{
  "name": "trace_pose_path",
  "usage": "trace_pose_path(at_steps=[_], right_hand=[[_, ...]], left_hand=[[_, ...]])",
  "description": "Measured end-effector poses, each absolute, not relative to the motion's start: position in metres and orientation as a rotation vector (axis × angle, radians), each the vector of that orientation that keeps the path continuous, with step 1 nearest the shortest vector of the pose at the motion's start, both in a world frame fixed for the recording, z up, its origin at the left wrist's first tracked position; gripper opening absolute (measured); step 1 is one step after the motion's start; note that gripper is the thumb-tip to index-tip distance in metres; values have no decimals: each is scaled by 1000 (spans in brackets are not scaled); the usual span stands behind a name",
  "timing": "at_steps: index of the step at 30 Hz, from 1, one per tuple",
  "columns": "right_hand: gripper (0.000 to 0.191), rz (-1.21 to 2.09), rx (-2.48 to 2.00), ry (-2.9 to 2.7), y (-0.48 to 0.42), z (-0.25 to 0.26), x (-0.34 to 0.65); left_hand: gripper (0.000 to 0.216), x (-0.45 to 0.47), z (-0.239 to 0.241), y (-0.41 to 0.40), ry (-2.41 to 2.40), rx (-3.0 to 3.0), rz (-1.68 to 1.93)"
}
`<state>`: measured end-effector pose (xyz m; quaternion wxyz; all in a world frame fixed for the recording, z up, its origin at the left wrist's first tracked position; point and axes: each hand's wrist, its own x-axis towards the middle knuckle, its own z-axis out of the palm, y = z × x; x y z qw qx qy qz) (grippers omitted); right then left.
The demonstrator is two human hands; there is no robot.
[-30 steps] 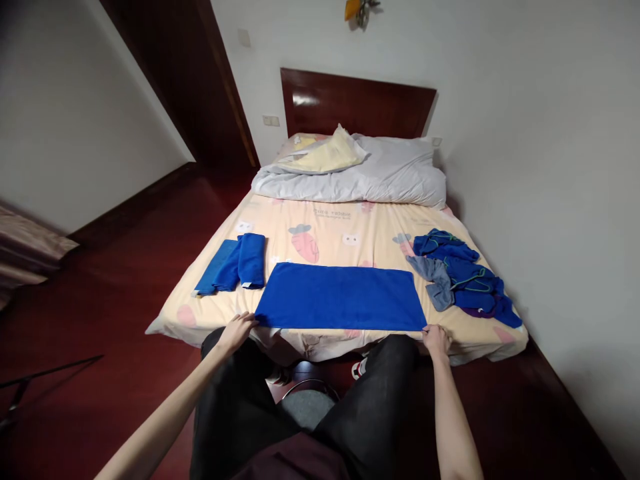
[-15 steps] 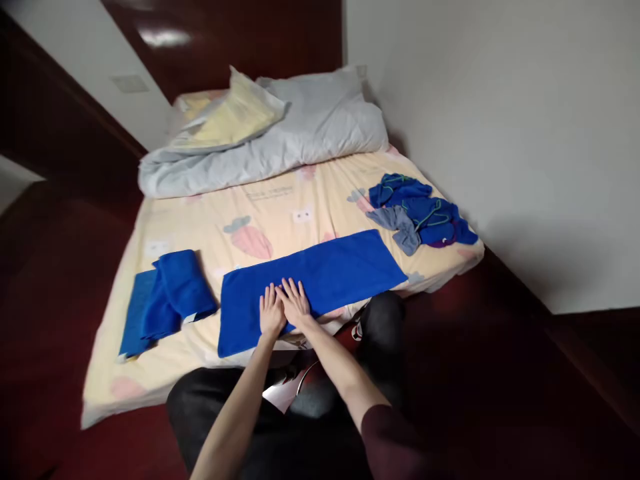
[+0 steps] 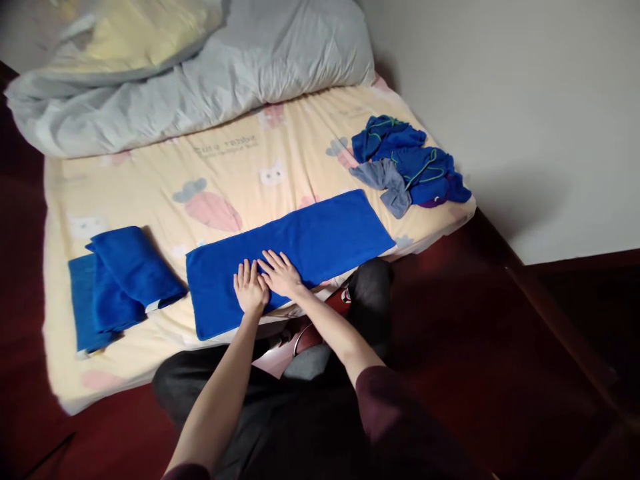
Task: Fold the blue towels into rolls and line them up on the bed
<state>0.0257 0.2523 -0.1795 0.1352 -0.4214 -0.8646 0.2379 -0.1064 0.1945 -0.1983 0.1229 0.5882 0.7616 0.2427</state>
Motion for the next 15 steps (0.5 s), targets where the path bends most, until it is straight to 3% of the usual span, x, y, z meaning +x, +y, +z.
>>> trace_pose_path(at_steps=[3, 15], right_hand=[[61, 674, -1174, -2595, 272, -176, 73], [60, 372, -1765, -2459, 364, -167, 299]], left_hand=[[61, -106, -198, 195, 2227, 1724, 700], [59, -106, -201, 195, 2286, 1760, 678]])
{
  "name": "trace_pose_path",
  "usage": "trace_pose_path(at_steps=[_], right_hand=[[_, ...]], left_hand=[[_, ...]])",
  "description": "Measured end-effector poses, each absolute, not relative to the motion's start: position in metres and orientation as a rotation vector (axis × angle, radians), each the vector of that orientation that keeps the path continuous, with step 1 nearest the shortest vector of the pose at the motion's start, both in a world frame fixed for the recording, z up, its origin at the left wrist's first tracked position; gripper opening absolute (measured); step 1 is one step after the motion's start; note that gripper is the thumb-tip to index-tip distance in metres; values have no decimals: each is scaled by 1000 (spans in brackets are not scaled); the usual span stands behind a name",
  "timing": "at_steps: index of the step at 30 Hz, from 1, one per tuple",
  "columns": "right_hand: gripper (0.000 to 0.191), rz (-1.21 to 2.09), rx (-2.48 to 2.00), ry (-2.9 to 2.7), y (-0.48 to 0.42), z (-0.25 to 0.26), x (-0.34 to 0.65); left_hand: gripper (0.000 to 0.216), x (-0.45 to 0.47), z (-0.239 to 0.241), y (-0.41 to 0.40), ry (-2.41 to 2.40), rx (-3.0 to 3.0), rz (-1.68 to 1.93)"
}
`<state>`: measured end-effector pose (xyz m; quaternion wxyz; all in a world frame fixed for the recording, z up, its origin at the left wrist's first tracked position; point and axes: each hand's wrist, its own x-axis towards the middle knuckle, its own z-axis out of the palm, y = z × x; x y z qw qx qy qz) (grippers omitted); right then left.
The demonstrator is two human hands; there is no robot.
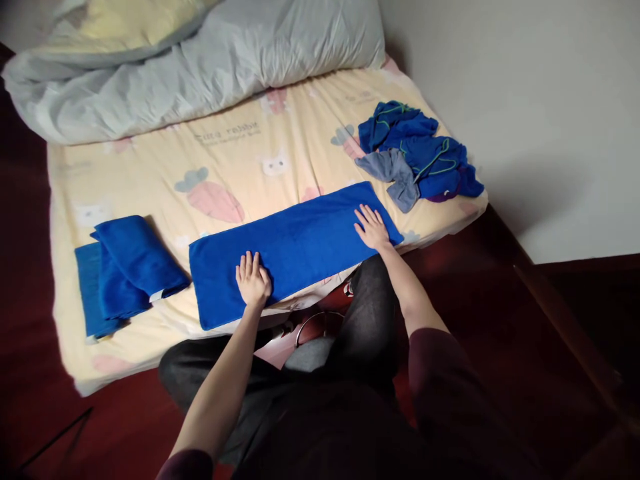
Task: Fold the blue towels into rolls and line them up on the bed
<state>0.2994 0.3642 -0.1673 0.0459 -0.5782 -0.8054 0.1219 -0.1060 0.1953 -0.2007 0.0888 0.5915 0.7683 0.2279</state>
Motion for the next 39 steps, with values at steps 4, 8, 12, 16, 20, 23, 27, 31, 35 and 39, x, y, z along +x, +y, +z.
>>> trace_pose_path(at_steps=[4, 8, 12, 16, 20, 23, 27, 31, 35, 39], right_hand=[[61, 270, -1817, -2377, 369, -179, 306], [65, 205, -1848, -2328, 371, -187, 303], [66, 183, -1842, -2344, 370, -188, 302], [66, 136, -1860, -2364, 370, -189, 301], [65, 89, -1886, -2389, 371, -195, 304], [65, 46, -1846, -2432, 373, -200, 309], [66, 33, -1873, -2452, 374, -202, 309], [67, 10, -1909, -2428, 372, -198, 303], [67, 16, -1917, -2409, 370, -196, 301], [68, -17, -1947, -2406, 371, -196, 301]], left_hand=[[58, -104, -197, 196, 2305, 1758, 611], [55, -107, -194, 196, 2321, 1769, 562], [58, -93, -194, 202, 2330, 1777, 537], [71, -17, -190, 218, 2132, 1904, 520], [65, 106, -160, 242, 1778, 2266, 445], [65, 167, -128, 264, 1554, 2627, -17], [82, 134, -125, 279, 1741, 2627, -170], [68, 20, -164, 261, 1911, 2248, 169], [63, -70, -187, 232, 2142, 2039, 361], [65, -128, -184, 208, 2378, 1844, 309]])
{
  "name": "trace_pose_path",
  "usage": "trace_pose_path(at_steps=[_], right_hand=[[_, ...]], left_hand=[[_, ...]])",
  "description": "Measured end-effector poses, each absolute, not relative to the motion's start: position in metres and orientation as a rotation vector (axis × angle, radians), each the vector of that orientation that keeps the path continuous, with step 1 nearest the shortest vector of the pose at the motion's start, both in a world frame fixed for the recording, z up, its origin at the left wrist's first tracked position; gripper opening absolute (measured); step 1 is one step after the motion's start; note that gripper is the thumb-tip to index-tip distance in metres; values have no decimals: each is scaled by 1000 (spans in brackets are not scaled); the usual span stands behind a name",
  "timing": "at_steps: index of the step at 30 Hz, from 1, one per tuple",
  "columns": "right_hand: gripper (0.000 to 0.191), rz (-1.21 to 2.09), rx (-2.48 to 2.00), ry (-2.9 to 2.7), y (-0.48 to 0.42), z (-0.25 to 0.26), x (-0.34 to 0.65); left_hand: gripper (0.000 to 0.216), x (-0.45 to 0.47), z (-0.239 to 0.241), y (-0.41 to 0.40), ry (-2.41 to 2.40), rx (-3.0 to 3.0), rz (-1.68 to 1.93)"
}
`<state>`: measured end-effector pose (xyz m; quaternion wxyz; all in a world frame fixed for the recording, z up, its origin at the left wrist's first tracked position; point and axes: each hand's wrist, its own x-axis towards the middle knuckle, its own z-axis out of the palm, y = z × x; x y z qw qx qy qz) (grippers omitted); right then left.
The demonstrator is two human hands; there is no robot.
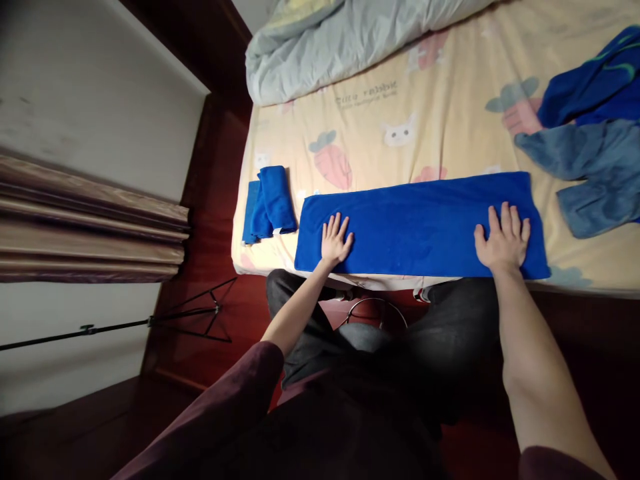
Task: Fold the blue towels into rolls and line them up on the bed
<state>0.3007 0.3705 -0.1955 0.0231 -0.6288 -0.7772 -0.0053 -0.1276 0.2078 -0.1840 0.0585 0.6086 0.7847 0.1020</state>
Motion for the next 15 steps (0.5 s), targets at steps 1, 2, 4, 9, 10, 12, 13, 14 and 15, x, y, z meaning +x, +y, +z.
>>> trace_pose_path(at_steps=[1, 2, 4, 9, 10, 12, 13, 14, 15], right_hand=[[68, -26, -1954, -2414, 371, -196, 300], [69, -39, -1962, -2421, 371, -196, 300], [69, -70, -1976, -2431, 372, -196, 300], [70, -64, -2001, -2442, 373, -197, 300], [70, -31, -2004, -2432, 373, -197, 300], [70, 57, -2004, -2395, 374, -197, 299], [71, 98, -1999, -2373, 374, -197, 299], [71, 132, -1993, -2355, 375, -197, 299], [72, 156, -1988, -2339, 375, -197, 299]], left_hand=[[65, -140, -182, 202, 2430, 1787, 295], [65, -153, -181, 196, 2478, 1730, 285], [65, -177, -179, 183, 2557, 1623, 268], [65, -212, -176, 166, 2555, 1488, 321], [66, -210, -176, 168, 2549, 1479, 340], [69, -194, -178, 176, 2545, 1479, 356], [71, -177, -180, 183, 2531, 1499, 363], [73, -155, -182, 191, 2496, 1541, 376], [75, -128, -184, 201, 2441, 1602, 393]])
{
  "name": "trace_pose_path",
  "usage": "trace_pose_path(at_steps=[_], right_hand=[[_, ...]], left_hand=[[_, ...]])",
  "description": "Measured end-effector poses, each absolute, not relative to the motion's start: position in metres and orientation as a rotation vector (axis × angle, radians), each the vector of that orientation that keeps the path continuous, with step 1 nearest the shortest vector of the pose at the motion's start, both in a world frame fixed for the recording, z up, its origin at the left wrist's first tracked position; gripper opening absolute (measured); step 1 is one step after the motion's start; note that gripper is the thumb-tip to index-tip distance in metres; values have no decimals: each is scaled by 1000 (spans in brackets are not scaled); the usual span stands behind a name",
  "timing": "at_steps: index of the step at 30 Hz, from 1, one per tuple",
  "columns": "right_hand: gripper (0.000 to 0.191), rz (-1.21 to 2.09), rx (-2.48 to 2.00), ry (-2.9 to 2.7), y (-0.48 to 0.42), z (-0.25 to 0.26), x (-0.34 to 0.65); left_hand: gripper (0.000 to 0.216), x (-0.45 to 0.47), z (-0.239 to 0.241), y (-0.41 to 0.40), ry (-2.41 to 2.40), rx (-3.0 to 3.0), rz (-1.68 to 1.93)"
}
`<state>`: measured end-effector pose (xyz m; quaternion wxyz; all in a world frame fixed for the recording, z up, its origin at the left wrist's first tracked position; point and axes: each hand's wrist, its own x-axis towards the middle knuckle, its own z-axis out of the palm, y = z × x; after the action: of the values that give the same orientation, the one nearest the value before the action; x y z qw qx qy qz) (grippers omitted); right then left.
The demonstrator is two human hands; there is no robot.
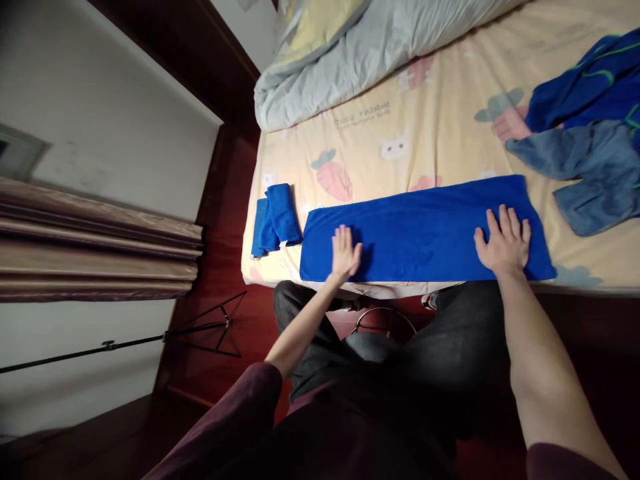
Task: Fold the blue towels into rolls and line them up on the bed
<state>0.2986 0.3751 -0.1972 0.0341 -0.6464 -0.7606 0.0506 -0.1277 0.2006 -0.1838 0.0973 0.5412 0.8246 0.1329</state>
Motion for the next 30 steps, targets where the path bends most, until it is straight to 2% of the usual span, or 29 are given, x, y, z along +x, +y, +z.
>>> trace_pose_path(at_steps=[3, 6, 9, 13, 20, 30], right_hand=[[75, 192, -1971, -2305, 377, -199, 299], [77, 210, -1973, -2274, 379, -203, 300], [77, 190, -1963, -2255, 381, -208, 303], [78, 67, -1932, -2310, 381, -213, 306], [69, -146, -1993, -2410, 377, -209, 307], [72, 67, -1998, -2346, 378, -206, 304]], left_hand=[[82, -24, -187, 233, 2117, 1960, 552], [71, 67, -182, 267, 1867, 2243, 634], [63, 92, -178, 293, 1855, 2286, 595], [63, 22, -187, 303, 1933, 2246, 341], [67, -117, -192, 292, 2138, 2065, 318], [71, -238, -181, 252, 2383, 1715, 266]])
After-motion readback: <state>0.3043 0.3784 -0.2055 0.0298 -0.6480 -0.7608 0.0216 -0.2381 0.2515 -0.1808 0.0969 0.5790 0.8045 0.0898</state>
